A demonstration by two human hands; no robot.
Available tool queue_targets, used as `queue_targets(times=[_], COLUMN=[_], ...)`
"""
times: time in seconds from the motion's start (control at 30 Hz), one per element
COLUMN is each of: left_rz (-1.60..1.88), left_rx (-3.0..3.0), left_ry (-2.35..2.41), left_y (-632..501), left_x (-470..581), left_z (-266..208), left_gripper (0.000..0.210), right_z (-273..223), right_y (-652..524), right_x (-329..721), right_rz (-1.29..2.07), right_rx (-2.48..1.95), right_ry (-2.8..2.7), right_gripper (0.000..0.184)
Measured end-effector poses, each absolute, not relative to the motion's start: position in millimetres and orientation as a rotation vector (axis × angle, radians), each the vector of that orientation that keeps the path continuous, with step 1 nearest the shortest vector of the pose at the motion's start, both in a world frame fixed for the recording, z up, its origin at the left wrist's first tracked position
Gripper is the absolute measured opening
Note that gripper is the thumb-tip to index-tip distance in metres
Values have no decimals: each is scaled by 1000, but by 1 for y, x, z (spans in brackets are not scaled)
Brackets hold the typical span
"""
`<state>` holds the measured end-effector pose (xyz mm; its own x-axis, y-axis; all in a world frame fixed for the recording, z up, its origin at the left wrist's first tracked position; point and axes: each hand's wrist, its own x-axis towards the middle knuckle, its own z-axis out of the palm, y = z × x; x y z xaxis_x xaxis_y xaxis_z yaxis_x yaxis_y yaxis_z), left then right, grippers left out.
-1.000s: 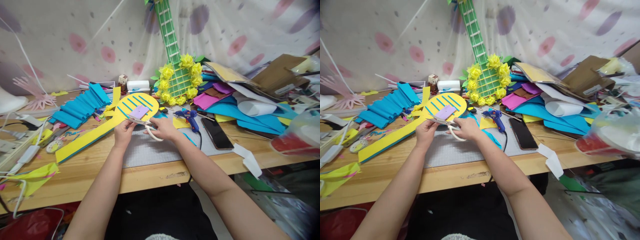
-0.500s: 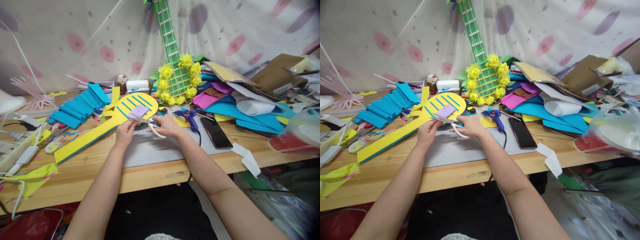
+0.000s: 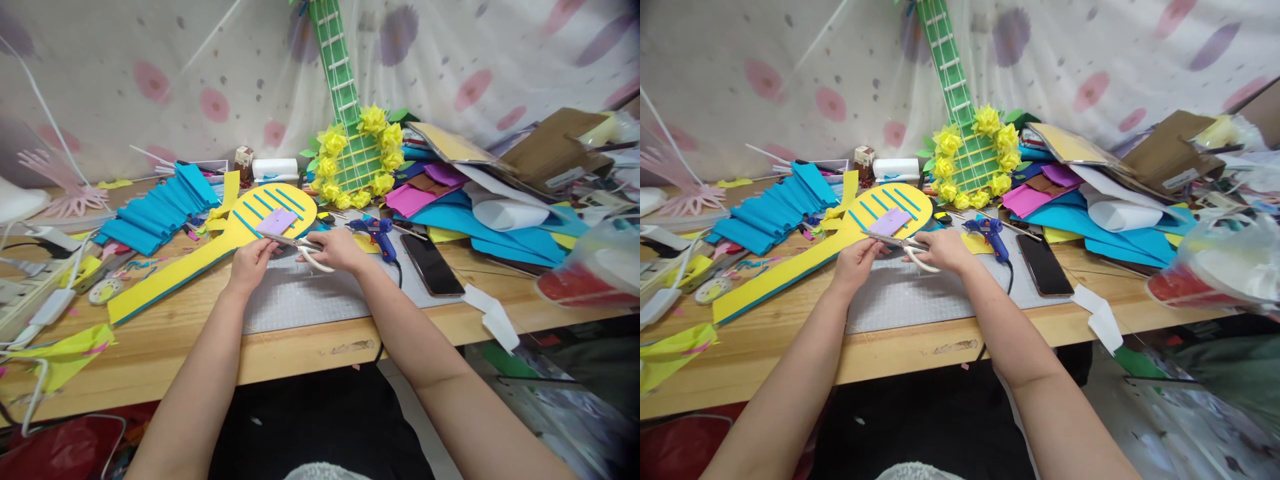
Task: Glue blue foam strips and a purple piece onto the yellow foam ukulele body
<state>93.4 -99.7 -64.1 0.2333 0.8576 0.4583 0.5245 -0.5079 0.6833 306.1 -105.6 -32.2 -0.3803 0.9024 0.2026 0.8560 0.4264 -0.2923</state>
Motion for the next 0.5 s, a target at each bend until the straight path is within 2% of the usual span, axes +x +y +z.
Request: queue_targets(times=[0.5], left_rz=[1093], left_rx=[2230], left_ry=[1254], left_y=[-98], left_x=[91], left_z=[-63], left_gripper=[30], right_z=[-32], right_y=[-105], right_x=[312], right_rz=[195], right_rx=[-1455], right_ry=[-2401], right_gripper=[40])
